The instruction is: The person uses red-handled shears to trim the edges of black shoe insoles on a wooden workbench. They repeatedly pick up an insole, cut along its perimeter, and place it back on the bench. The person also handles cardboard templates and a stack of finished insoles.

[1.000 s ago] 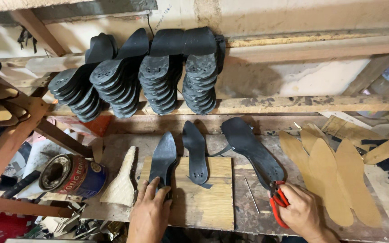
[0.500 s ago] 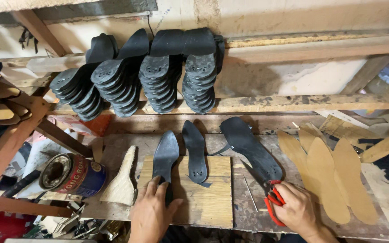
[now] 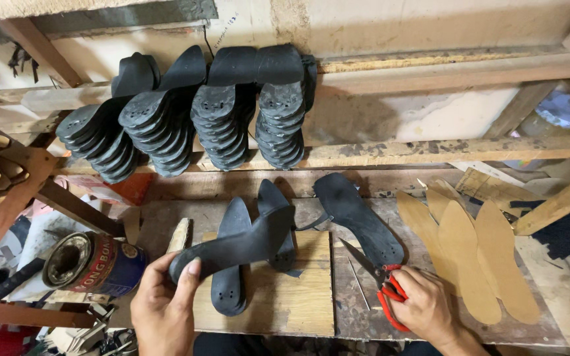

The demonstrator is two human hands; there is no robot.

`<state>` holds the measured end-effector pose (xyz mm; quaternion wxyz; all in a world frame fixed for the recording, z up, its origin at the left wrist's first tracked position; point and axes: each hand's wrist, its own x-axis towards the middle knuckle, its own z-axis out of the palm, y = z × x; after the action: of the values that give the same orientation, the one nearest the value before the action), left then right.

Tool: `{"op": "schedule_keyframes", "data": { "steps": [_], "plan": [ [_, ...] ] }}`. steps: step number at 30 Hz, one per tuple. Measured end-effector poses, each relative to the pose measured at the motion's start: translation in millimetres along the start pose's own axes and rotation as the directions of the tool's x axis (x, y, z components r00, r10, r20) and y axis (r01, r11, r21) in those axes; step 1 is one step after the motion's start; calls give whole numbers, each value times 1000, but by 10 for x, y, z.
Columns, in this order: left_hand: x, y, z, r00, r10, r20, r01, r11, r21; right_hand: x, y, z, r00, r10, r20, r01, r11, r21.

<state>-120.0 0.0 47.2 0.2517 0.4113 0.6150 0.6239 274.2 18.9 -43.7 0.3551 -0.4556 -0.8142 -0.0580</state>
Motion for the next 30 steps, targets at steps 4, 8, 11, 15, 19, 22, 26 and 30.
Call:
{"op": "schedule_keyframes", "data": {
  "steps": [4,8,11,15,19,22,26,30],
  "plan": [
    [-67,-90,80,969,-115,221,209,855,-474,12,-17,24,981,191,26,-193,978,76],
    [-285,-355,393,871,-257,418,477,644,-599,35,-83,-17,973,228,20,-229,968,107],
    [-512,-553,637,809,-314,498,570,627,-531,5,-153,-119,892,388,231,-420,901,107],
    [-694,-663,742,739,-194,645,560,709,-428,-65,-249,-250,836,342,429,-434,891,134],
    [-729,-590,756,615,-210,760,569,786,-243,-61,-301,-345,953,27,301,-105,964,245],
    [-744,-479,733,547,-226,806,513,851,-110,-8,-322,-447,868,72,491,-162,977,143],
    [-749,-347,736,490,-221,843,556,824,-107,85,-386,-542,880,5,474,-52,995,86],
    [-718,-256,727,506,-105,856,458,874,-163,135,-394,-570,865,0,503,-33,998,56]
  ]
}}
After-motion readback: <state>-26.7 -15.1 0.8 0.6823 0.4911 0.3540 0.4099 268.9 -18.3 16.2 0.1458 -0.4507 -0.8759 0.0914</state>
